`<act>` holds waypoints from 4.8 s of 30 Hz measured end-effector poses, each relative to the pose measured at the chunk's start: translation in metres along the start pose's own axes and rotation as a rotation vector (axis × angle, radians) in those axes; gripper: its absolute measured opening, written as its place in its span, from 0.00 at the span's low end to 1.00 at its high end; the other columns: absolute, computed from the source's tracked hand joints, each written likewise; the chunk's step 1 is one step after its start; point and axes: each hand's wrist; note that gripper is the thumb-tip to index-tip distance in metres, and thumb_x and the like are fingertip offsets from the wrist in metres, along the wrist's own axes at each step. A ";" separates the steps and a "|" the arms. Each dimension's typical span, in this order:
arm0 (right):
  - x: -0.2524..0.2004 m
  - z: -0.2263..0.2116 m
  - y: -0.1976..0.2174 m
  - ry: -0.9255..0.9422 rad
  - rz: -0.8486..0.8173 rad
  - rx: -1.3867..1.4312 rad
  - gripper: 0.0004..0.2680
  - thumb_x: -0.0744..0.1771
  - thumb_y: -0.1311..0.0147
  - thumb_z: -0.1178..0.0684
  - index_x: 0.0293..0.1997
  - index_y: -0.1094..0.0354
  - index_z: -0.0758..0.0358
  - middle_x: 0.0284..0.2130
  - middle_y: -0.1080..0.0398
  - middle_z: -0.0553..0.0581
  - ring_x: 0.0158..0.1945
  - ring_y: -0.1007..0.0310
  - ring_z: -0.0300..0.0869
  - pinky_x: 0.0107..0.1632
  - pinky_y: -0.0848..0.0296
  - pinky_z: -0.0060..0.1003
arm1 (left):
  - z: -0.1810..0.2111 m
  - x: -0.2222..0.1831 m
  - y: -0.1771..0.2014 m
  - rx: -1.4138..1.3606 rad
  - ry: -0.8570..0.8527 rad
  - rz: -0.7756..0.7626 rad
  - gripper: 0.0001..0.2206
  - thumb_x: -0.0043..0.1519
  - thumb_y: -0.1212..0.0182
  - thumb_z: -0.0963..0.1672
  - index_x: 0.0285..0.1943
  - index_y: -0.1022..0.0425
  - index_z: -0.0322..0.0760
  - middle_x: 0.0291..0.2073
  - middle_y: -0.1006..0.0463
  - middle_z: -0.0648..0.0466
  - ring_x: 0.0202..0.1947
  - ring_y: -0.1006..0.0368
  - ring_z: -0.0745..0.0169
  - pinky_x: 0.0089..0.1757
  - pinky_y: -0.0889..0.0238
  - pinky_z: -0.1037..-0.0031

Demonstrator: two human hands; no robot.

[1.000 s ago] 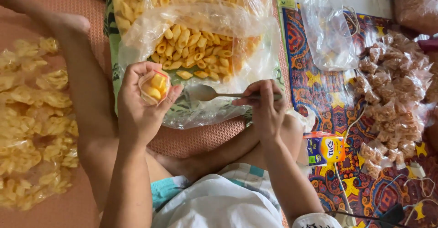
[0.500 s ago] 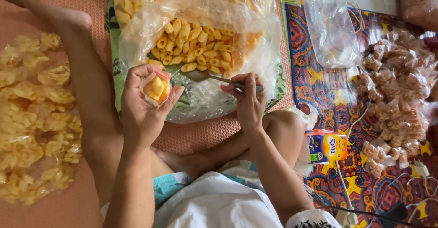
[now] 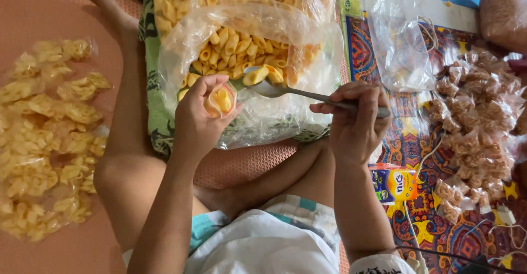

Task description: A person portions snacks from a large bulk bag into small individual plastic bags using a spoon and their hands while sitting on the floor.

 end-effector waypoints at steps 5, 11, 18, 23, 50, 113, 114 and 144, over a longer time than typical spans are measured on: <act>0.018 -0.026 -0.034 0.099 -0.214 -0.171 0.15 0.73 0.59 0.51 0.34 0.38 0.75 0.26 0.32 0.71 0.23 0.21 0.53 0.32 0.15 0.48 | 0.000 0.010 -0.008 0.054 -0.049 -0.022 0.26 0.49 0.20 0.38 0.57 0.27 0.32 0.40 0.21 0.40 0.43 0.22 0.38 0.47 0.29 0.55; 0.023 -0.059 -0.075 0.344 -0.595 -0.579 0.06 0.68 0.48 0.61 0.36 0.27 0.76 0.28 0.26 0.66 0.30 0.21 0.55 0.38 0.18 0.45 | -0.011 0.017 -0.017 -0.003 -0.066 -0.042 0.26 0.51 0.20 0.39 0.57 0.27 0.32 0.41 0.21 0.39 0.43 0.21 0.38 0.48 0.28 0.54; 0.010 -0.077 -0.061 0.180 -0.650 -0.701 0.08 0.66 0.42 0.67 0.49 0.31 0.70 0.46 0.22 0.63 0.43 0.25 0.45 0.48 0.25 0.34 | -0.006 0.024 -0.003 -0.231 0.093 -0.236 0.24 0.54 0.27 0.41 0.60 0.29 0.34 0.43 0.20 0.53 0.36 0.24 0.67 0.40 0.30 0.80; 0.008 -0.071 -0.053 0.046 -0.678 -0.608 0.09 0.67 0.43 0.63 0.52 0.33 0.70 0.46 0.22 0.63 0.42 0.28 0.41 0.48 0.27 0.31 | -0.026 0.034 -0.003 -0.644 0.343 -0.377 0.25 0.52 0.27 0.37 0.60 0.27 0.35 0.41 0.22 0.55 0.38 0.27 0.71 0.41 0.31 0.83; 0.015 -0.044 -0.064 -0.218 -0.624 -0.385 0.11 0.70 0.50 0.68 0.59 0.40 0.69 0.45 0.26 0.62 0.51 0.20 0.46 0.56 0.22 0.33 | -0.044 -0.001 -0.012 -0.400 0.012 -0.139 0.19 0.56 0.29 0.40 0.57 0.23 0.35 0.47 0.17 0.51 0.41 0.22 0.68 0.44 0.27 0.80; -0.047 0.008 -0.004 -0.290 -0.369 -0.488 0.03 0.65 0.36 0.58 0.38 0.22 0.64 0.18 0.30 0.51 0.23 0.36 0.30 0.30 0.36 0.23 | 0.012 -0.039 -0.024 -0.390 0.184 -0.172 0.08 0.62 0.31 0.42 0.44 0.19 0.28 0.36 0.16 0.43 0.40 0.18 0.60 0.44 0.23 0.71; -0.048 0.011 -0.003 -0.282 -0.361 -0.489 0.01 0.65 0.37 0.60 0.36 0.22 0.65 0.18 0.28 0.52 0.23 0.35 0.31 0.30 0.36 0.23 | 0.014 -0.038 -0.023 -0.376 0.172 -0.174 0.08 0.62 0.31 0.42 0.43 0.18 0.28 0.35 0.16 0.41 0.39 0.18 0.56 0.44 0.23 0.70; -0.078 -0.035 0.042 -0.245 -0.523 -0.647 0.05 0.62 0.37 0.62 0.37 0.23 0.64 0.16 0.35 0.53 0.19 0.39 0.36 0.24 0.35 0.30 | 0.021 -0.061 -0.022 0.110 -0.280 -0.349 0.12 0.58 0.28 0.51 0.28 0.21 0.44 0.27 0.20 0.60 0.46 0.21 0.59 0.58 0.41 0.64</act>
Point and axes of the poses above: each hand's wrist, its own x-axis towards the middle knuckle, its own y-axis out of the back of the hand, z = x × y
